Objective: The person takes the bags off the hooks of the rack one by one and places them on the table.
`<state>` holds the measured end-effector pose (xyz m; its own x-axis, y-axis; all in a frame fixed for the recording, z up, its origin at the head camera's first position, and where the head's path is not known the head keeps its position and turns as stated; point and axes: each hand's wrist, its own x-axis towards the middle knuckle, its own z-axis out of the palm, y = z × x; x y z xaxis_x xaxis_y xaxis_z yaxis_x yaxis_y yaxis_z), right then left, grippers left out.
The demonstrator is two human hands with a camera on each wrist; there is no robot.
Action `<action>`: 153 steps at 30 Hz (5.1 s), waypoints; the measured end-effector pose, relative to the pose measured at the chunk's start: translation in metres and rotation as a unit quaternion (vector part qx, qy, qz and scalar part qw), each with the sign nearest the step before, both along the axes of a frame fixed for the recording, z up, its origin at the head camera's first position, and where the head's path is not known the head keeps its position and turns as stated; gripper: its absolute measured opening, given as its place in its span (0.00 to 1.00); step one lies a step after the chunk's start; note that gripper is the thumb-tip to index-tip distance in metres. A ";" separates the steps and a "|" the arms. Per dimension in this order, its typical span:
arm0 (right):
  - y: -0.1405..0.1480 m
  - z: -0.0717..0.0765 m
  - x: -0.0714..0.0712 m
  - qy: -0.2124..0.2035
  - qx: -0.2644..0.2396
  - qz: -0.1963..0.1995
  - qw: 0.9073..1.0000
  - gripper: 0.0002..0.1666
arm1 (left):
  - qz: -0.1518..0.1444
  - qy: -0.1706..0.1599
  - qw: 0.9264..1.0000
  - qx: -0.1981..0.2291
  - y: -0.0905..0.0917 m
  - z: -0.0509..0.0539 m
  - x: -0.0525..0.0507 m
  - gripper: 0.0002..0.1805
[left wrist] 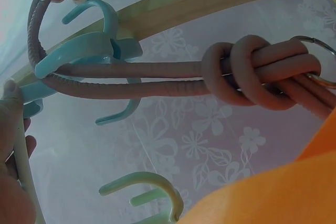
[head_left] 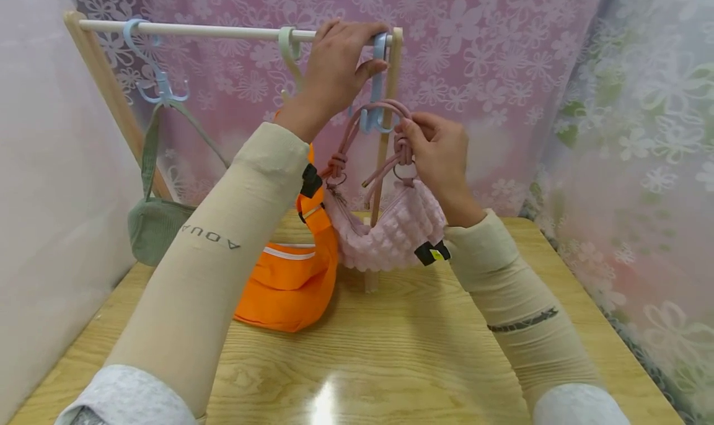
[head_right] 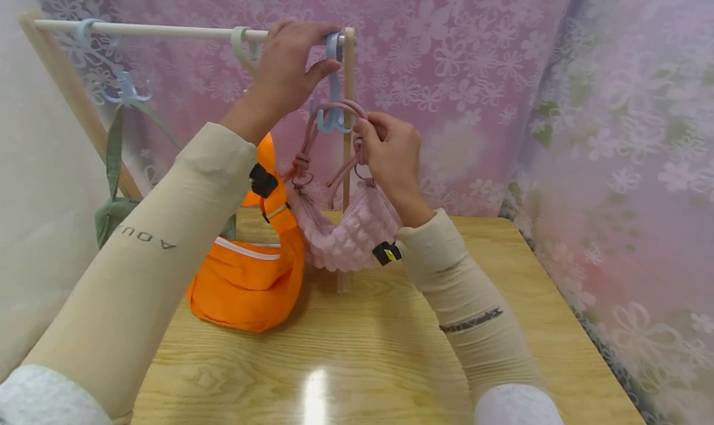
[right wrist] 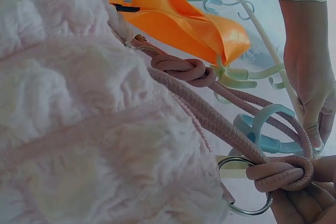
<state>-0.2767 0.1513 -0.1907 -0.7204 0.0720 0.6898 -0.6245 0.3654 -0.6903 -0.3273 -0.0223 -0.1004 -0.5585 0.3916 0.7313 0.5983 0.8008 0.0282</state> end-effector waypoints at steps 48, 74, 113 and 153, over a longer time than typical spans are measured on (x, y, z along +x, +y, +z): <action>0.001 0.029 0.015 0.043 -0.052 0.009 0.998 0.14 | 0.008 -0.025 1.000 -0.016 0.000 0.004 0.005 0.30; 0.034 0.024 0.027 0.082 -0.134 0.044 0.987 0.12 | 0.010 -0.025 1.000 -0.015 -0.001 0.004 0.005 0.31; 0.050 -0.001 0.048 0.074 -0.169 0.061 0.981 0.12 | 0.017 -0.003 1.000 -0.026 0.008 0.004 0.002 0.30; 0.054 -0.009 0.054 0.066 -0.186 0.101 0.975 0.12 | -0.099 0.015 0.988 0.118 -0.003 -0.026 0.034 0.26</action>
<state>-0.2228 0.2055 -0.1999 -0.6523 0.2014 0.7307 -0.7502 -0.0339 -0.6604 -0.2937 -0.0257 -0.1266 -0.4648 0.3077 0.8302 0.7465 0.6404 0.1806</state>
